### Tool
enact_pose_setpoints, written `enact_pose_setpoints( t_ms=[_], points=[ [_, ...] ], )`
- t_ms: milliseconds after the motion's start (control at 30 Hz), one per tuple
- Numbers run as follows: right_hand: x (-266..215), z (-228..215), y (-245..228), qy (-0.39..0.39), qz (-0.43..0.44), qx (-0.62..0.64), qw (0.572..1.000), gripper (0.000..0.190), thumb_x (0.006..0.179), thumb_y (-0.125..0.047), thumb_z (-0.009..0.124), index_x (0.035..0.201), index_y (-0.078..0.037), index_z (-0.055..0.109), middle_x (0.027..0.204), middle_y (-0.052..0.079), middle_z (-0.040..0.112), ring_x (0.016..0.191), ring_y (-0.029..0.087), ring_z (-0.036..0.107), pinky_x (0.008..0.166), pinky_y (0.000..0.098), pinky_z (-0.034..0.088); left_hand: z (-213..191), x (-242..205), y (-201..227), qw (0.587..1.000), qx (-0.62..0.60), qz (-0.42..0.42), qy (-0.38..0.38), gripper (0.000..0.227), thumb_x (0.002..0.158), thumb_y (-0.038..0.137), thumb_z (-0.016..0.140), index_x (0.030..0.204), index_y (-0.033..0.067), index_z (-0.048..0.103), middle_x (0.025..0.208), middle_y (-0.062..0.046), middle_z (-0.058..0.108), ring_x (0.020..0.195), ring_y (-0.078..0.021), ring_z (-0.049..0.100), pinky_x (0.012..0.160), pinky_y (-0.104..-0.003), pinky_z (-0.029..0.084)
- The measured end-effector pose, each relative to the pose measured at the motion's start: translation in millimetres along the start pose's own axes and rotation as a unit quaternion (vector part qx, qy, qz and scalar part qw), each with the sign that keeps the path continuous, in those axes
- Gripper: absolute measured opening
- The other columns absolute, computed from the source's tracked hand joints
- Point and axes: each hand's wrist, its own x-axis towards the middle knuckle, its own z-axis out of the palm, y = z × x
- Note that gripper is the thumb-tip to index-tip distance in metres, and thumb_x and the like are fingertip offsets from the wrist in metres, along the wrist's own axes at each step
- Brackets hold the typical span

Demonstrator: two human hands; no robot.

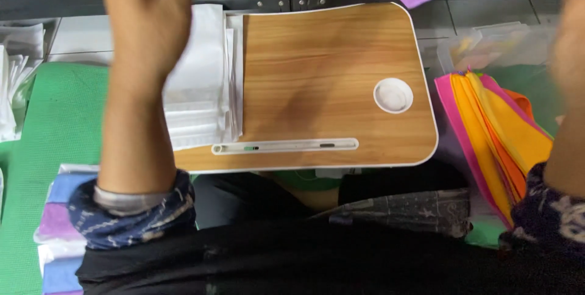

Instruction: The person brushes a purple towel with a green brush, folds it, and sets it aside. Then they brush a pink towel and fold it. The towels are handled one at a time on a small wooden table.

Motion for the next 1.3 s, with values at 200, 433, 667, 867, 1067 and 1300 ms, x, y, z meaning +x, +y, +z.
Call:
enact_pose_setpoints(
  t_ms=[200,433,667,867,1067,1300],
  points=[
    [-39,-50,-55,-0.196,0.173,0.633,0.729,0.024,0.085,0.012,0.035,0.106,0.013,0.047,0.106,0.027,0.040,0.098,0.040,0.041,0.084,0.0431,0.034,43,-99,6,0.978,-0.108,-0.106,-0.142,0.010,0.085,0.004,0.041,0.089,0.0038,0.050,0.079,-0.008,0.052,0.070,-0.0187,0.047,0.066,-0.029,0.038],
    [-93,-52,-90,-0.325,0.160,0.640,0.678,0.042,0.070,0.012,0.039,0.109,0.002,0.051,0.112,0.019,0.045,0.104,0.032,0.043,0.093,0.0346,0.030,92,-195,-12,0.956,-0.055,-0.163,-0.237,0.019,0.074,0.005,0.047,0.092,0.0060,0.053,0.096,-0.012,0.053,0.080,-0.0306,0.056,0.073,-0.038,0.044],
    [-28,-78,-76,-0.358,0.140,0.591,0.709,0.028,0.089,-0.018,0.041,0.106,0.000,0.054,0.094,0.025,0.057,0.087,0.041,0.050,0.079,0.0427,0.034,85,-206,4,0.982,-0.062,-0.055,-0.169,0.019,0.067,0.000,0.049,0.086,-0.0027,0.054,0.092,-0.016,0.053,0.083,-0.0297,0.054,0.077,-0.036,0.044],
    [51,-114,-67,-0.443,0.040,0.557,0.701,0.038,0.091,-0.013,0.031,0.123,-0.005,0.049,0.089,0.027,0.051,0.073,0.038,0.050,0.059,0.0463,0.039,85,-209,3,0.987,-0.069,-0.028,-0.141,0.020,0.066,0.001,0.046,0.085,-0.0024,0.053,0.091,-0.016,0.052,0.085,-0.0305,0.052,0.077,-0.035,0.043],
    [52,-64,-82,-0.382,-0.082,0.450,0.803,0.019,0.092,-0.012,0.039,0.094,-0.008,0.057,0.074,0.015,0.060,0.062,0.034,0.056,0.048,0.0421,0.041,85,-210,2,0.992,-0.014,-0.006,-0.127,0.017,0.072,0.013,0.051,0.080,-0.0023,0.052,0.088,-0.017,0.053,0.082,-0.0328,0.050,0.076,-0.038,0.041],
    [49,-45,-111,-0.395,-0.055,0.516,0.758,0.012,0.074,0.002,0.045,0.082,-0.005,0.050,0.065,0.009,0.049,0.053,0.023,0.045,0.044,0.0342,0.033,88,-216,0,0.984,0.137,0.024,-0.107,0.016,0.068,0.016,0.055,0.077,0.0033,0.052,0.089,-0.011,0.051,0.080,-0.0303,0.047,0.067,-0.040,0.041]
  ],
)
